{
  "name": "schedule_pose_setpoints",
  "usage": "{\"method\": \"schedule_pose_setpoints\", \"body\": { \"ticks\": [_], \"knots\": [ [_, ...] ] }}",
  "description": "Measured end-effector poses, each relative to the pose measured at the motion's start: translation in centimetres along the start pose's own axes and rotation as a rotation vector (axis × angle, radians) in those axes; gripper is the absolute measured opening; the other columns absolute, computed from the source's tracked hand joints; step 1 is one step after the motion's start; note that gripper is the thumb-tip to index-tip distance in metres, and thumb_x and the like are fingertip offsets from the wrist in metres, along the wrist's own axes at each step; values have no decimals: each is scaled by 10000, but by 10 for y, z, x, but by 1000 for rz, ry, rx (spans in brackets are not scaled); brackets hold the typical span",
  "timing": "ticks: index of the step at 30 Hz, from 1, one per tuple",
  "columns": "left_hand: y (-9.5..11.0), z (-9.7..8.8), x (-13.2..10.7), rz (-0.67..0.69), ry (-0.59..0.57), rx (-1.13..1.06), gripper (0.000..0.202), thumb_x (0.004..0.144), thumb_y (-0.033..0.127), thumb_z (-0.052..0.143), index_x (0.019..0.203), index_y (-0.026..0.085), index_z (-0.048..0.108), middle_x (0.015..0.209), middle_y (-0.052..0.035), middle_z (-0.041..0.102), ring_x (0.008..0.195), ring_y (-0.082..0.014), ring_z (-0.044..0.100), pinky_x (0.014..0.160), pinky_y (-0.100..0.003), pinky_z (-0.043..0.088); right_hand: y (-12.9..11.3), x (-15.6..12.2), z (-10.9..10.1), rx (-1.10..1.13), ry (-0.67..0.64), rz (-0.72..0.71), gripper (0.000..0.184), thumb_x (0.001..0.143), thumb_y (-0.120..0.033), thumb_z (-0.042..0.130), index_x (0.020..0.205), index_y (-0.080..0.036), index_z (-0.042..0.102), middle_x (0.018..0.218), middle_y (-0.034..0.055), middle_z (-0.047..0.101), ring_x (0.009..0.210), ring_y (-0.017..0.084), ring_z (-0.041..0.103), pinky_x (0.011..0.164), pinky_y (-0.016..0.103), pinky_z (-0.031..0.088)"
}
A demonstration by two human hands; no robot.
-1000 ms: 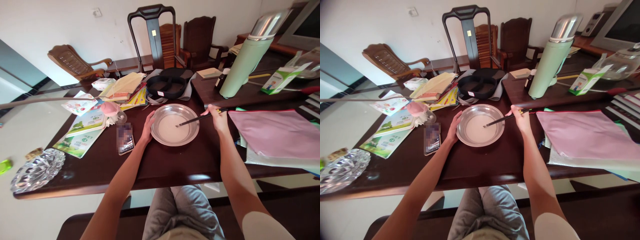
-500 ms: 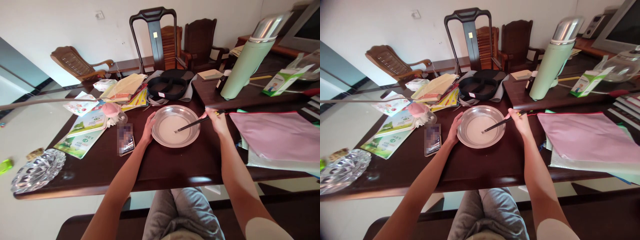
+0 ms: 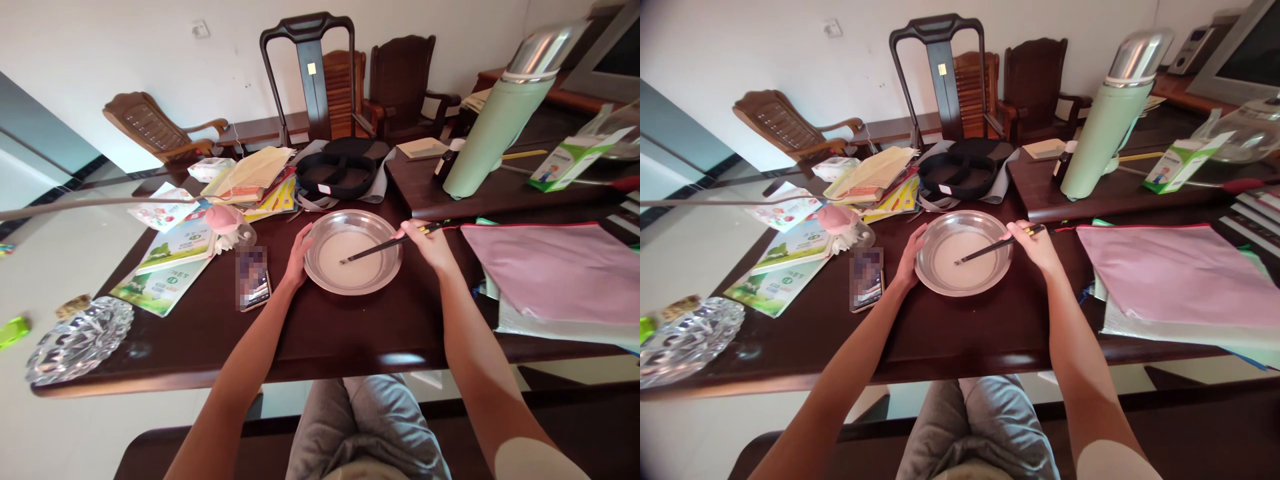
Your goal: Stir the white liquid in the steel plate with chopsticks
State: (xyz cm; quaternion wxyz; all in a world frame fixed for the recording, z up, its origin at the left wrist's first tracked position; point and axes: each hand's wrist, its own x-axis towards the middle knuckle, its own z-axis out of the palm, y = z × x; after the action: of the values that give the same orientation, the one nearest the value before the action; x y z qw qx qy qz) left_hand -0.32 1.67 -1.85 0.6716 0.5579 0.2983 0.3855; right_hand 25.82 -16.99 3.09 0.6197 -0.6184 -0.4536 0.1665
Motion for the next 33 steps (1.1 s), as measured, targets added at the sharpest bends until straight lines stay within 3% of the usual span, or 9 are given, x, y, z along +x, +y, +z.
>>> {"method": "schedule_pose_setpoints", "body": {
  "ticks": [2,8,13,16,20,26,31,33],
  "knots": [
    [0,0,0,2,-1,-3,737,773,597,835,1387,236,644,1484,-120,663,1355,-374,622,1125,-490,517,0,1,2,-13,-4,-11,567,802,-815,725,672,-265,762,742,51,802,821,274,784,867,413,593],
    [0,-1,-1,0,-18,-8,724,786,591,828,1396,245,645,1488,-113,663,1354,-370,625,1133,-497,513,10,3,-8,34,215,-9,575,853,-787,694,592,-274,695,616,29,737,677,244,737,842,420,595],
    [-1,-1,1,4,2,10,715,784,592,824,1388,251,651,1484,-108,664,1345,-365,628,1126,-484,519,6,1,0,7,2,-8,546,839,-779,714,660,-264,742,742,48,800,803,266,779,868,415,606],
    [-1,-1,1,11,-5,14,702,793,589,813,1387,253,647,1508,-108,646,1365,-363,614,1137,-481,511,7,2,0,-32,57,-32,541,838,-786,708,690,-267,750,765,42,806,831,268,780,901,424,604],
    [-1,-1,1,10,-2,19,699,791,580,816,1384,251,647,1515,-109,640,1385,-367,598,1153,-485,499,9,3,-7,23,195,-6,586,854,-803,674,607,-271,692,619,28,738,687,248,749,863,429,611],
    [-1,-1,1,-8,6,7,731,769,590,827,1391,255,641,1521,-107,640,1392,-373,594,1179,-507,478,2,1,3,0,-9,7,575,799,-819,720,658,-262,739,749,49,809,816,270,783,868,411,606],
    [1,0,-1,-4,-10,2,725,780,592,822,1394,255,636,1546,-104,623,1405,-369,587,1181,-496,482,8,3,-4,15,202,-5,587,817,-826,697,613,-276,713,656,28,765,725,255,750,879,433,606],
    [1,0,-1,-2,-8,10,715,790,590,817,1396,254,638,1527,-107,636,1386,-368,602,1162,-493,499,9,3,-6,37,219,7,600,826,-827,687,578,-281,692,604,25,735,679,252,734,868,444,610]
  ]
}}
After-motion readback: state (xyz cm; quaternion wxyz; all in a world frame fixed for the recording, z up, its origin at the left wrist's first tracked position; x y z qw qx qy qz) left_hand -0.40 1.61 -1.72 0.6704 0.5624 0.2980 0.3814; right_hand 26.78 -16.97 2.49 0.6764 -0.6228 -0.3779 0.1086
